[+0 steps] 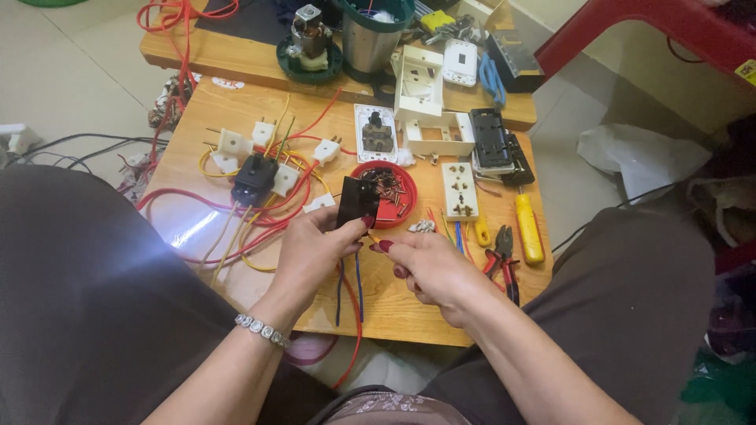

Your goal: The person sits on the floor and uses a screwdriver to connect red and blue wires to a black electrical component. They tighten screws to secure the wires in place.

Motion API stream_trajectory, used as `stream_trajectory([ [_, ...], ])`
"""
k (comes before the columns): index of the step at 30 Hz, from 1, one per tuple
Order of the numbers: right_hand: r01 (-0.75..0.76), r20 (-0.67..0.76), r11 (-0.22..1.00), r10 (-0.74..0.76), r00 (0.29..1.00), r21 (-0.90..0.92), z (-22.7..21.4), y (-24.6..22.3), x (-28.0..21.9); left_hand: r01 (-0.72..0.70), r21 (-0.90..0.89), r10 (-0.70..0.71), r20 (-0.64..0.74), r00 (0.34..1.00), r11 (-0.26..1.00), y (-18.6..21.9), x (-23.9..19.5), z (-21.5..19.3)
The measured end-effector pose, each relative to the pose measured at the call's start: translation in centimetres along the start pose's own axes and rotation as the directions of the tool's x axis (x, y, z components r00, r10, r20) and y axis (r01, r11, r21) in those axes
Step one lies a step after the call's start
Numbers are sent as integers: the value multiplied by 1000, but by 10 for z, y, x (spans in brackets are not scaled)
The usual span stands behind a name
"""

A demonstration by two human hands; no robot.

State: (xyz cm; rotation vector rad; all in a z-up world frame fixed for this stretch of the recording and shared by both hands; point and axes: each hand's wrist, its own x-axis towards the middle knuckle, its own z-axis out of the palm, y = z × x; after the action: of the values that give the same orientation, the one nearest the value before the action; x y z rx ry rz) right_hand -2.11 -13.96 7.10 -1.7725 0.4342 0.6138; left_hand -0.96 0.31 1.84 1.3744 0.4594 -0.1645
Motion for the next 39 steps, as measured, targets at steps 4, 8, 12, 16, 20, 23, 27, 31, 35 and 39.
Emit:
stream_trajectory([
  [4, -76, 72, 984, 65, 995, 160, -5, -7, -9, -6, -22, 6, 16, 1000, 1000, 0, -1, 3],
  [8, -110, 135, 943, 70, 988, 315, -11, -5, -18, -1, -80, 4, 40, 999, 997, 4, -3, 7],
  [12, 203, 142, 977, -211, 967, 69, -21, 12, -2, 30, -274, -26, 18, 999, 961, -3, 12, 5],
  [16, 298, -3, 955, -298, 955, 11, -16, 22, 26, 93, -330, -91, 22, 996, 939, -3, 23, -6],
  [20, 281, -149, 960, -275, 950, 20, -1, 31, 40, 110, -412, -113, 17, 993, 905, -9, 35, -9],
  [23, 225, -125, 966, -209, 970, 125, 8, 30, 36, 147, -435, -150, 26, 988, 888, 2, 23, -3],
  [27, 210, -110, 969, -196, 974, 133, 9, 33, 40, 185, -448, -188, 37, 981, 875, -6, 25, -3],
  [31, 192, -93, 962, -177, 980, 193, 6, 27, 37, 195, -454, -197, 45, 979, 870, 1, 26, -2],
  [35, 189, -92, 961, -174, 980, 202, 5, 25, 33, 212, -422, -193, 87, 977, 881, 4, 26, 1],
  [39, 192, -49, 954, -185, 981, 230, 9, 28, 36, 201, -374, -183, 84, 979, 905, 3, 23, 3],
])
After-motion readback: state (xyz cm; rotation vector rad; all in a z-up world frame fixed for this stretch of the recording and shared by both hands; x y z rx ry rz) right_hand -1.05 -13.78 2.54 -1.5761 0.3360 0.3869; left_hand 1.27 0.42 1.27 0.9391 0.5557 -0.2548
